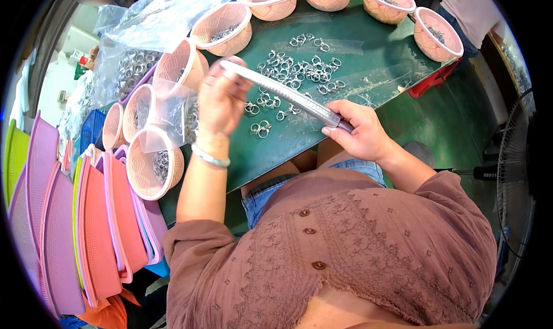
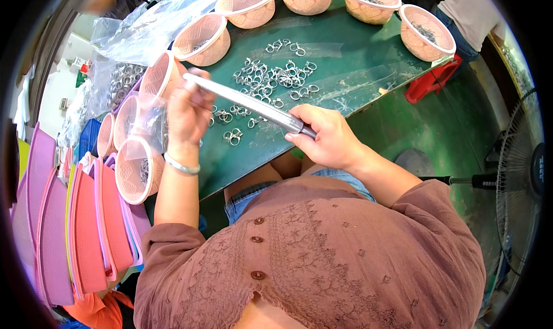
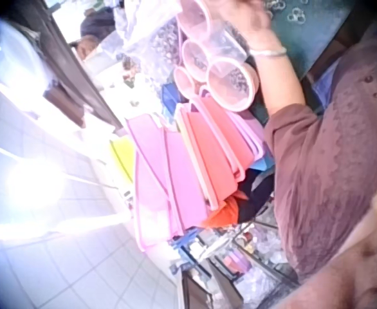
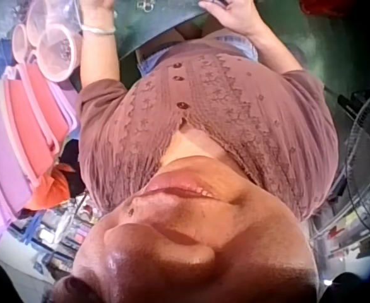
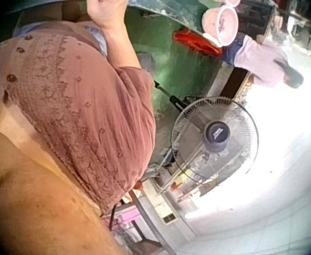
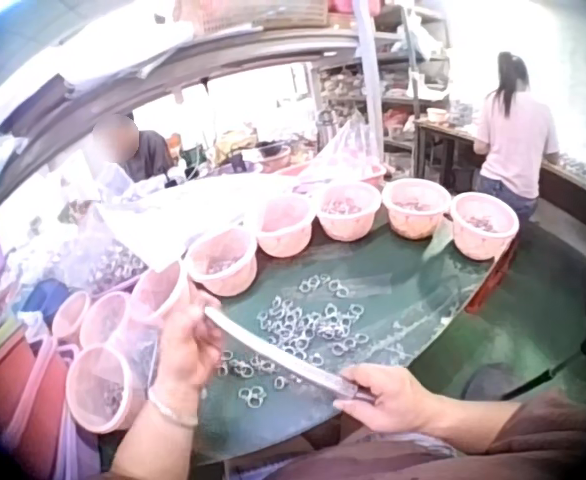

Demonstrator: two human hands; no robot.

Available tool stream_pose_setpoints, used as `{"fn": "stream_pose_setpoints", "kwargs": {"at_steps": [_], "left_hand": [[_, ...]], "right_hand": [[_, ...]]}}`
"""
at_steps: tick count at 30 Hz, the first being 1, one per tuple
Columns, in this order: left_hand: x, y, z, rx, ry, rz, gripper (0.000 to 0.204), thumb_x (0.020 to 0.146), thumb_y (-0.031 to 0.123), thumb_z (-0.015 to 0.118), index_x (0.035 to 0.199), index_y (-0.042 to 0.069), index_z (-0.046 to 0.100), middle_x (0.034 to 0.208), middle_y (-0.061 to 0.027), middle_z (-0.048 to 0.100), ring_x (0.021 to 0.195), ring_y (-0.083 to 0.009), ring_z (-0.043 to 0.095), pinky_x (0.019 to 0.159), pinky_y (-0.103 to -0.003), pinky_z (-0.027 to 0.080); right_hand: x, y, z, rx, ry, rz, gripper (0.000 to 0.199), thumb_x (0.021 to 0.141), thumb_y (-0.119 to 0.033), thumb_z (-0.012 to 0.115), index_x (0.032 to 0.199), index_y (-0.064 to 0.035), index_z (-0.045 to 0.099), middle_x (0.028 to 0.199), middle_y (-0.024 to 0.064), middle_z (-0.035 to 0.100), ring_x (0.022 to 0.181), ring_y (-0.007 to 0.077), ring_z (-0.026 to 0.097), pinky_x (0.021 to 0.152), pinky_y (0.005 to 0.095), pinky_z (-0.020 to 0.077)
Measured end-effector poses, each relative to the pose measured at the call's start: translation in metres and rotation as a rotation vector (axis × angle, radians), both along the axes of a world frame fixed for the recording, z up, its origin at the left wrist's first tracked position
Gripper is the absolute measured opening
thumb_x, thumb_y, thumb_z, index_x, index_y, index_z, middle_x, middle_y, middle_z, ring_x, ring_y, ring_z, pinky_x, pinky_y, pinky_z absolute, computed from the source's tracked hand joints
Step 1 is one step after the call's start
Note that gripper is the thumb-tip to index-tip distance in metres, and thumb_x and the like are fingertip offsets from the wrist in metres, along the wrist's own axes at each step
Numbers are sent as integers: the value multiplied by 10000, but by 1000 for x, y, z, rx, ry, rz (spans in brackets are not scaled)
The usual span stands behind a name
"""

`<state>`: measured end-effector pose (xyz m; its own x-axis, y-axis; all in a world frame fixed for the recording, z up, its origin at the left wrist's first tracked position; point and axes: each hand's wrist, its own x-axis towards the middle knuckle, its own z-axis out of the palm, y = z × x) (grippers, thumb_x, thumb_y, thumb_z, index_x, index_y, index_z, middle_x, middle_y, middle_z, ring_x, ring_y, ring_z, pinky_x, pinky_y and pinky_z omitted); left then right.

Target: The person picks up metal rings from a table and slides them one by one onto a ring sizing mandrel, checking their size.

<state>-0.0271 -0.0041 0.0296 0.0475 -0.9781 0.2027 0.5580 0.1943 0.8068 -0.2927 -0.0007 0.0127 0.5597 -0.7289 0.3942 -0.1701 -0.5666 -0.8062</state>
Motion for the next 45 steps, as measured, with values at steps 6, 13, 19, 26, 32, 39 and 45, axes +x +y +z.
{"fn": "stream_pose_setpoints", "kwargs": {"at_steps": [6,13,19,26,32,39,45], "left_hand": [[41,-70,29,11,-678,591,325,832,128,558,1102,-44,502,895,-100,570,673,-118,523,605,-217,426],[35,-61,17,180,-1328,358,223,772,115,597,978,35,623,967,-144,627,797,-222,613,714,-317,473],[18,-38,-29,35,-1630,38,220,724,76,639,937,22,622,818,-73,563,703,-158,540,676,-265,448],[34,-24,-19,-86,-1777,402,181,739,42,571,917,22,600,888,-168,579,844,-316,568,750,-365,456],[28,-4,-9,255,-1914,205,199,690,93,655,848,-18,608,793,-202,612,759,-320,598,712,-350,466],[30,-8,-22,261,-1369,207,121,782,73,598,872,-7,597,769,-95,618,706,-159,594,629,-257,464],[23,-5,-13,342,-129,30,138,874,80,510,996,29,551,813,-69,606,675,-126,583,615,-224,490]], "right_hand": [[-8,-4,-10,124,-84,-77,251,712,-37,673,931,-13,554,677,55,534,561,105,486,519,237,403],[-10,-7,-19,108,-113,-103,259,708,-36,676,934,-9,552,672,47,529,557,92,476,512,228,395],[-10,-7,-20,143,-64,-90,257,709,-42,677,931,-5,554,669,48,530,555,95,478,513,228,397],[-9,-3,-22,165,-59,-96,263,709,-36,671,942,-1,555,679,48,538,564,91,484,521,224,401],[-5,-3,-28,186,-67,-75,268,706,-32,670,948,0,558,682,44,539,567,89,484,522,226,401],[-5,0,-28,170,-69,-59,272,710,-44,670,957,-3,565,675,41,531,562,92,476,519,228,400],[-8,3,-23,190,-25,-66,265,712,-47,669,951,1,565,663,42,531,560,91,476,526,226,403]]}}
